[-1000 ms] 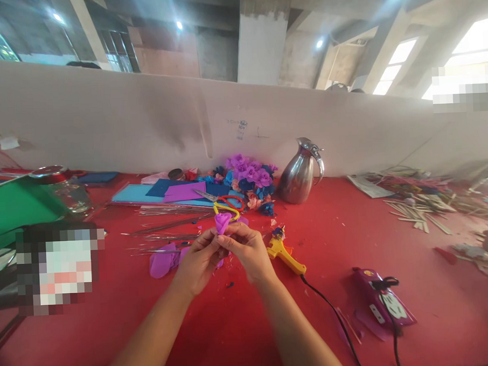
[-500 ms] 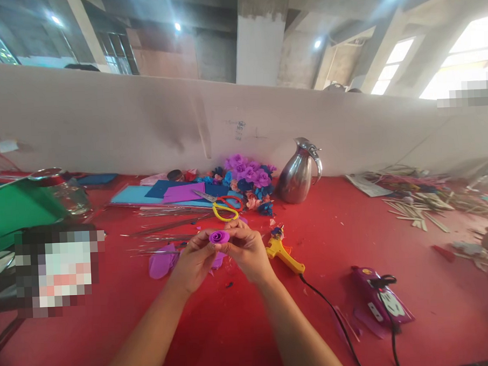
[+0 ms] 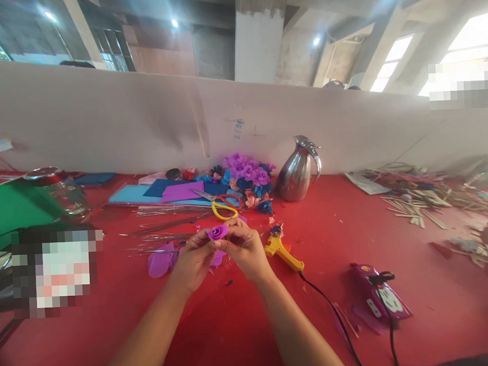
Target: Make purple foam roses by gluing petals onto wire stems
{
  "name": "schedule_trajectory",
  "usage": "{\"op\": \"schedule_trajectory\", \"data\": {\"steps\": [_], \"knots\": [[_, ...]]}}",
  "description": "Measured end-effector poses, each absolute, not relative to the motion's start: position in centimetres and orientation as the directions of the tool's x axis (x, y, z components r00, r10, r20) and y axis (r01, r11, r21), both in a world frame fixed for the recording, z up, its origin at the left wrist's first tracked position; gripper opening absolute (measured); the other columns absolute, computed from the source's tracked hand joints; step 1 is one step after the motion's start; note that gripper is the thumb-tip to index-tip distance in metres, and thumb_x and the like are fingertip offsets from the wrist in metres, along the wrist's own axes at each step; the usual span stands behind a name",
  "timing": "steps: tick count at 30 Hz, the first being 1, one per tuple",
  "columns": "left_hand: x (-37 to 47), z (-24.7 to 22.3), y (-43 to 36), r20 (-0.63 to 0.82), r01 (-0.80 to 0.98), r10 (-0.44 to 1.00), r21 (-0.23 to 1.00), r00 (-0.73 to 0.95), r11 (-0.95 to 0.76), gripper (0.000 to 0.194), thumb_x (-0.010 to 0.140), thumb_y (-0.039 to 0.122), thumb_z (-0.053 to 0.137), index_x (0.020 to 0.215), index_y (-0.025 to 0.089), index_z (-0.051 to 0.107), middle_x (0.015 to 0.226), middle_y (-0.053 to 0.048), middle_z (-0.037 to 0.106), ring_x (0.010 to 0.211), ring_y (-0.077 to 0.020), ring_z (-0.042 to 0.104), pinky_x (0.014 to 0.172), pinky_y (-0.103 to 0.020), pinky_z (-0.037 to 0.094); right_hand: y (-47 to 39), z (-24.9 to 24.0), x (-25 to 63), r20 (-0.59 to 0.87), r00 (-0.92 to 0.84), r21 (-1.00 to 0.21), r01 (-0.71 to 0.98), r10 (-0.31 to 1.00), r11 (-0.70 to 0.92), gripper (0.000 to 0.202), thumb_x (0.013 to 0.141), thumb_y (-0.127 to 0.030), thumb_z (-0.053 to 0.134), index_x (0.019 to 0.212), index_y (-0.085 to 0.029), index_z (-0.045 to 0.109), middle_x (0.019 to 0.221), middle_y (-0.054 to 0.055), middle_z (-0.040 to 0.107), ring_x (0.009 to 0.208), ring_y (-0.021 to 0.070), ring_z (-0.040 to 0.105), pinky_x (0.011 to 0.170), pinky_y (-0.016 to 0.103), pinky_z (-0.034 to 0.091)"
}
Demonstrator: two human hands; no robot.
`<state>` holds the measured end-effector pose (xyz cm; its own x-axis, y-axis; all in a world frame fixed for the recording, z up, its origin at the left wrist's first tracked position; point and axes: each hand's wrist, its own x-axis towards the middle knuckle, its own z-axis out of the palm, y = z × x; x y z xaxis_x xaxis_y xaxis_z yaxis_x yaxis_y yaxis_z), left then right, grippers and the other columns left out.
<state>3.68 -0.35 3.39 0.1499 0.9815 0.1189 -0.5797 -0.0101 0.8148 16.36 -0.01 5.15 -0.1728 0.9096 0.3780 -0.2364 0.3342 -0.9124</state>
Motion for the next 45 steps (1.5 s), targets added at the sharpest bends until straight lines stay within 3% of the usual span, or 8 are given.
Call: {"op": "schedule_trajectory", "data": {"steps": [15,26,32,40,45], "knots": [[3.6,3.8,-0.4,0.102,-0.538,0.987,0.843,0.124,-0.019,0.016,0.060,0.032,0.081,0.068,0.021,0.073,0.068,-0.002,0.068,0.073,-0.0166,0.060,0.073,-0.031,0.047,-0.2,5.7,16.4,0.455,-0.162,-0.887,-0.171,0.876,0.429,0.012,0.069,-0.036,0.078,0.074,-0.026,0.074,0.081,0.001,0.058,0.080,0.0159,0.055,0.070,0.029,0.050],[4.3,4.0,-0.6,0.047,-0.564,0.993,0.826,0.106,0.021,0.015,0.063,0.027,0.080,0.070,0.017,0.070,0.070,0.000,0.066,0.070,-0.0118,0.057,0.073,-0.026,0.046,0.4,4.3,16.3,0.361,-0.119,-0.920,-0.212,0.925,0.331,0.010,0.073,-0.033,0.074,0.076,-0.024,0.074,0.082,0.001,0.057,0.081,0.0158,0.055,0.072,0.028,0.050],[4.0,3.8,-0.4,0.010,-0.636,0.995,0.769,0.101,0.057,0.016,0.063,0.026,0.080,0.071,0.018,0.069,0.071,0.000,0.064,0.069,-0.0105,0.057,0.070,-0.024,0.046,0.6,4.3,16.4,0.344,-0.221,-0.931,-0.203,0.912,0.302,0.015,0.069,-0.029,0.078,0.083,-0.025,0.073,0.076,-0.001,0.052,0.074,0.0132,0.051,0.067,0.025,0.046],[3.9,3.5,-0.3,0.098,-0.627,0.981,0.779,0.168,0.030,0.015,0.063,0.023,0.081,0.075,0.021,0.073,0.078,-0.001,0.069,0.077,-0.0134,0.060,0.074,-0.025,0.047,0.6,4.6,16.7,0.359,-0.209,-0.918,-0.254,0.910,0.304,0.011,0.070,-0.030,0.077,0.080,-0.026,0.073,0.086,0.001,0.056,0.082,0.0152,0.053,0.074,0.029,0.046],[3.6,3.8,-0.3,0.141,-0.585,0.975,0.811,0.171,-0.014,0.011,0.063,0.023,0.080,0.071,0.022,0.073,0.071,0.000,0.068,0.074,-0.0129,0.060,0.074,-0.026,0.047,0.4,5.0,16.9,0.408,-0.232,-0.905,-0.229,0.883,0.358,0.009,0.068,-0.031,0.079,0.075,-0.027,0.074,0.088,0.002,0.054,0.085,0.0156,0.052,0.072,0.028,0.047]]}}
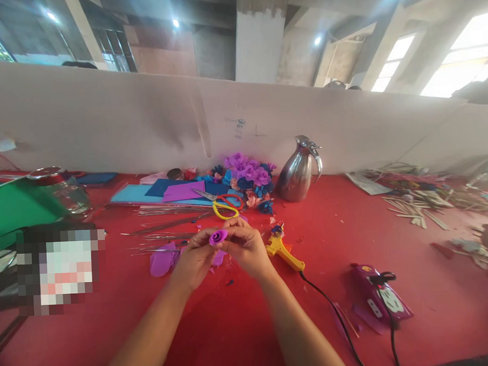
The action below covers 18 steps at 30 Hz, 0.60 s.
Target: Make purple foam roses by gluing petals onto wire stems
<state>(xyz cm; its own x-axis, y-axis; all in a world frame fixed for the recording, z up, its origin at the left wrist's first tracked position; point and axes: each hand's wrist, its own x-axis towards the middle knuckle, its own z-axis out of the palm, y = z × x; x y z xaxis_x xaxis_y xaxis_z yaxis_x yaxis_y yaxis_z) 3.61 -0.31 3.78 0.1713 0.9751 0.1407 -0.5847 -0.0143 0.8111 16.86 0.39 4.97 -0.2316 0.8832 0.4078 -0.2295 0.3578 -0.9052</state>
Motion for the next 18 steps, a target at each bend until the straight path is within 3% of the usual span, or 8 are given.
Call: {"op": "schedule_trajectory", "data": {"steps": [11,18], "knots": [[3.3,3.8,-0.4,0.167,-0.539,0.971,0.841,0.171,-0.050,0.010,0.065,0.026,0.079,0.071,0.022,0.071,0.072,0.001,0.066,0.074,-0.0124,0.058,0.073,-0.025,0.046,0.2,5.1,16.7,0.459,-0.219,-0.878,-0.264,0.861,0.400,0.008,0.072,-0.028,0.076,0.079,-0.027,0.073,0.087,0.001,0.054,0.082,0.0145,0.052,0.073,0.029,0.047],[3.4,3.1,0.0,0.132,-0.509,0.977,0.860,0.170,-0.028,0.012,0.066,0.026,0.078,0.074,0.021,0.072,0.072,0.000,0.066,0.073,-0.0136,0.059,0.076,-0.028,0.047,0.4,4.7,16.8,0.470,-0.165,-0.879,-0.175,0.867,0.443,0.008,0.071,-0.029,0.077,0.074,-0.024,0.071,0.081,0.001,0.054,0.077,0.0147,0.051,0.065,0.027,0.046]]}}
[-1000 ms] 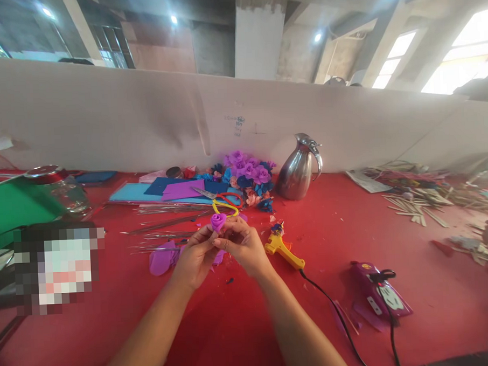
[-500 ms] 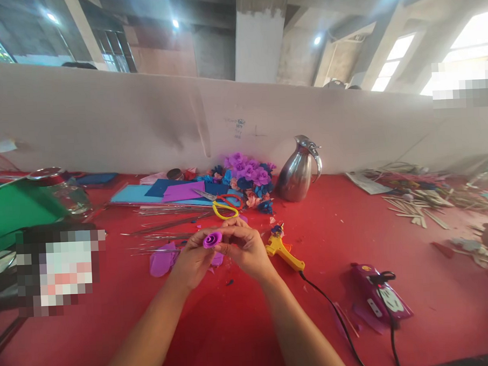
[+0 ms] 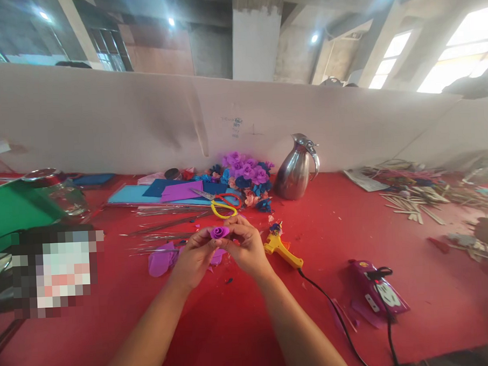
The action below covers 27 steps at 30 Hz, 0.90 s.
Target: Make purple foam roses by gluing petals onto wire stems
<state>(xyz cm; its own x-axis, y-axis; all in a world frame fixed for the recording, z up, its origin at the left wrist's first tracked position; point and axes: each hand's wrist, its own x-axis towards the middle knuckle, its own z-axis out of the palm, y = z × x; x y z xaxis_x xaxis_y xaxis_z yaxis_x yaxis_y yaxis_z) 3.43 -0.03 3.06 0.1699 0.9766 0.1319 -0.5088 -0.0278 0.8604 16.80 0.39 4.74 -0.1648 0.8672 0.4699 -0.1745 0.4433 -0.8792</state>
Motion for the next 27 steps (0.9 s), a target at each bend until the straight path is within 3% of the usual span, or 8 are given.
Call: {"op": "schedule_trajectory", "data": {"steps": [6,11,14,20,27], "knots": [[3.5,3.1,0.1,0.133,-0.551,0.978,0.834,0.164,-0.021,0.014,0.065,0.026,0.080,0.076,0.022,0.072,0.074,0.001,0.067,0.074,-0.0127,0.059,0.076,-0.027,0.046,0.4,4.6,16.6,0.469,-0.182,-0.878,-0.205,0.864,0.433,0.009,0.072,-0.030,0.076,0.079,-0.025,0.072,0.084,0.001,0.055,0.079,0.0154,0.054,0.067,0.028,0.048],[3.8,3.0,0.2,0.106,-0.594,0.987,0.805,0.120,-0.015,0.016,0.062,0.029,0.081,0.071,0.021,0.071,0.071,0.001,0.067,0.071,-0.0119,0.059,0.074,-0.026,0.046,0.5,4.5,16.3,0.404,-0.180,-0.900,-0.251,0.897,0.355,0.028,0.073,-0.032,0.075,0.100,-0.028,0.069,0.086,0.001,0.058,0.072,0.0132,0.052,0.066,0.027,0.047],[4.1,2.8,0.2,0.101,-0.589,0.991,0.807,0.092,-0.028,0.016,0.062,0.029,0.081,0.072,0.020,0.071,0.072,0.001,0.068,0.074,-0.0123,0.060,0.077,-0.026,0.046,0.7,4.3,16.3,0.391,-0.158,-0.898,-0.282,0.907,0.338,0.021,0.071,-0.033,0.076,0.090,-0.026,0.071,0.084,0.000,0.057,0.070,0.0127,0.052,0.063,0.027,0.047],[4.2,2.5,0.3,0.108,-0.576,0.992,0.816,0.068,-0.049,0.014,0.066,0.027,0.079,0.076,0.021,0.072,0.077,0.001,0.069,0.078,-0.0133,0.061,0.079,-0.027,0.045,0.9,4.3,16.7,0.424,-0.117,-0.897,-0.189,0.898,0.399,0.010,0.072,-0.032,0.075,0.076,-0.024,0.073,0.082,0.002,0.059,0.078,0.0154,0.055,0.068,0.028,0.048],[4.5,3.1,0.3,0.043,-0.633,0.998,0.774,0.048,-0.003,0.017,0.063,0.030,0.081,0.070,0.019,0.070,0.066,0.002,0.063,0.066,-0.0101,0.056,0.070,-0.024,0.045,0.6,4.1,16.5,0.289,-0.115,-0.930,-0.270,0.950,0.250,0.025,0.075,-0.034,0.070,0.096,-0.022,0.066,0.071,-0.001,0.061,0.063,0.0123,0.055,0.059,0.025,0.047]]}}
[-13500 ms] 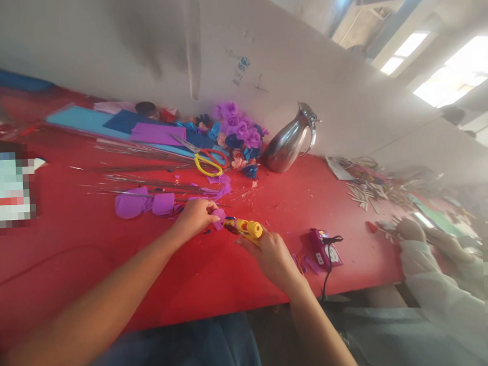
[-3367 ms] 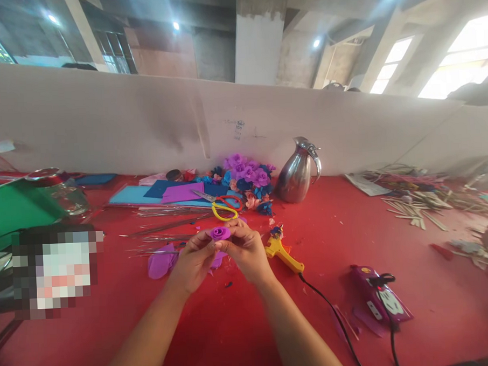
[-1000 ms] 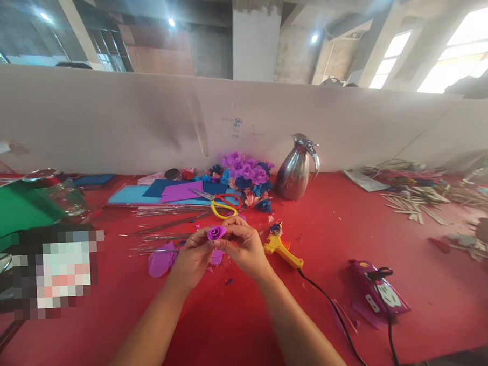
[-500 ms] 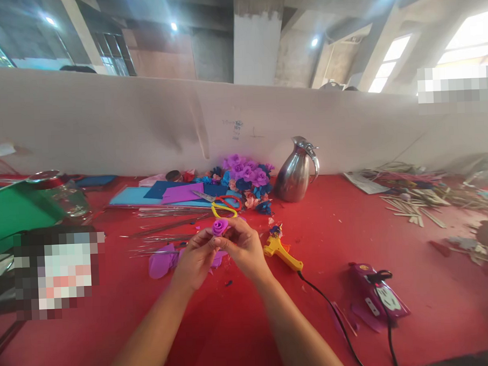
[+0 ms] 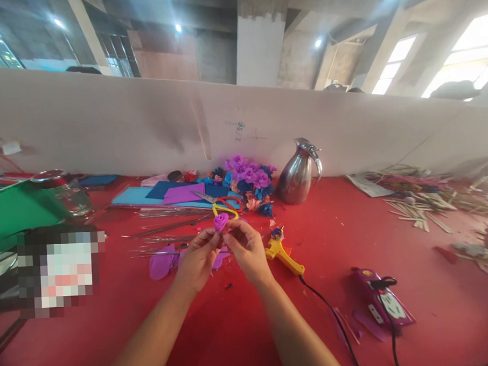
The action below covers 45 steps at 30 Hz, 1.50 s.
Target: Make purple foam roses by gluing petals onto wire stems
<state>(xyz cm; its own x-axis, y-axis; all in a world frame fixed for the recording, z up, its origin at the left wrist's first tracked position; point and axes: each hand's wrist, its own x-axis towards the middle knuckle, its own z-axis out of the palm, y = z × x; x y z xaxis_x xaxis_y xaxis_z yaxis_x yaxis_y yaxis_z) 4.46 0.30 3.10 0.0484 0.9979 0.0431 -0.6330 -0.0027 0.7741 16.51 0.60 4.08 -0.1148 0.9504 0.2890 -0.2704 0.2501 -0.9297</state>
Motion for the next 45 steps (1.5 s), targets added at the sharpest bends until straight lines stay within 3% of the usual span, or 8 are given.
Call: {"op": "schedule_trajectory", "data": {"steps": [5,16,28,33,36,40,43,45], "knots": [[4.4,3.1,0.3,0.043,-0.592,0.999,0.806,0.013,-0.027,0.019,0.061,0.029,0.082,0.072,0.019,0.070,0.071,0.001,0.066,0.071,-0.0120,0.057,0.072,-0.025,0.045,0.6,3.9,16.2,0.237,-0.152,-0.949,-0.249,0.959,0.195,0.027,0.072,-0.032,0.074,0.096,-0.023,0.065,0.071,-0.002,0.061,0.067,0.0130,0.058,0.064,0.026,0.050],[3.9,2.8,0.4,0.205,-0.403,0.979,0.895,-0.007,-0.190,0.014,0.071,0.029,0.074,0.083,0.022,0.072,0.089,-0.002,0.070,0.094,-0.0205,0.060,0.089,-0.032,0.042,0.7,4.2,16.2,0.407,-0.094,-0.908,-0.144,0.908,0.392,0.009,0.074,-0.033,0.073,0.078,-0.026,0.075,0.090,0.004,0.061,0.086,0.0180,0.057,0.074,0.030,0.050],[4.3,3.1,0.0,0.209,-0.345,0.973,0.910,-0.097,-0.230,0.014,0.077,0.033,0.066,0.077,0.019,0.063,0.076,0.000,0.063,0.076,-0.0152,0.056,0.075,-0.027,0.042,0.0,3.4,16.3,0.323,-0.056,-0.945,-0.071,0.945,0.319,0.024,0.077,-0.033,0.068,0.098,-0.023,0.066,0.082,0.001,0.064,0.067,0.0132,0.056,0.063,0.027,0.047],[1.0,4.8,0.5,0.209,-0.400,0.898,0.839,-0.388,-0.368,0.008,0.079,0.023,0.062,0.075,0.020,0.056,0.068,0.003,0.052,0.061,-0.0093,0.044,0.063,-0.022,0.037,0.1,3.4,16.4,0.316,0.019,-0.949,0.004,0.948,0.316,0.019,0.077,-0.037,0.066,0.079,-0.018,0.062,0.066,-0.001,0.058,0.059,0.0111,0.050,0.056,0.025,0.042],[-2.1,5.8,0.8,0.220,-0.425,0.892,0.817,-0.396,-0.390,0.009,0.078,0.019,0.062,0.072,0.019,0.056,0.068,0.003,0.051,0.059,-0.0080,0.041,0.059,-0.021,0.035,0.0,3.6,16.5,0.331,0.008,-0.942,0.068,0.944,0.330,0.020,0.077,-0.038,0.064,0.079,-0.018,0.062,0.065,-0.001,0.058,0.057,0.0112,0.050,0.055,0.025,0.041],[-5.9,4.8,1.0,0.193,-0.333,0.930,0.895,-0.312,-0.297,0.008,0.074,0.019,0.066,0.071,0.018,0.059,0.069,0.001,0.055,0.058,-0.0080,0.044,0.058,-0.022,0.037,-0.7,3.5,16.4,0.459,-0.063,-0.850,0.257,0.886,0.459,0.017,0.080,-0.033,0.063,0.070,-0.019,0.060,0.061,-0.001,0.056,0.056,0.0121,0.049,0.056,0.026,0.039],[-7.8,3.2,1.2,0.135,-0.337,0.875,0.887,-0.466,-0.316,0.010,0.073,0.019,0.067,0.069,0.018,0.058,0.066,0.002,0.055,0.055,-0.0067,0.043,0.056,-0.021,0.036,-1.5,2.8,15.2,0.565,-0.192,-0.699,0.405,0.803,0.589,0.026,0.080,-0.028,0.063,0.057,-0.020,0.054,0.056,-0.002,0.051,0.053,0.0123,0.046,0.055,0.027,0.038],[-8.4,2.6,1.5,0.123,-0.405,0.859,0.842,-0.497,-0.355,0.013,0.073,0.018,0.067,0.068,0.018,0.056,0.064,0.003,0.054,0.053,-0.0059,0.043,0.056,-0.020,0.036,-1.9,2.1,13.8,0.565,-0.307,-0.635,0.431,0.766,0.641,0.015,0.082,-0.023,0.061,0.067,-0.021,0.061,0.066,0.002,0.058,0.061,0.0154,0.052,0.060,0.029,0.042]]}}
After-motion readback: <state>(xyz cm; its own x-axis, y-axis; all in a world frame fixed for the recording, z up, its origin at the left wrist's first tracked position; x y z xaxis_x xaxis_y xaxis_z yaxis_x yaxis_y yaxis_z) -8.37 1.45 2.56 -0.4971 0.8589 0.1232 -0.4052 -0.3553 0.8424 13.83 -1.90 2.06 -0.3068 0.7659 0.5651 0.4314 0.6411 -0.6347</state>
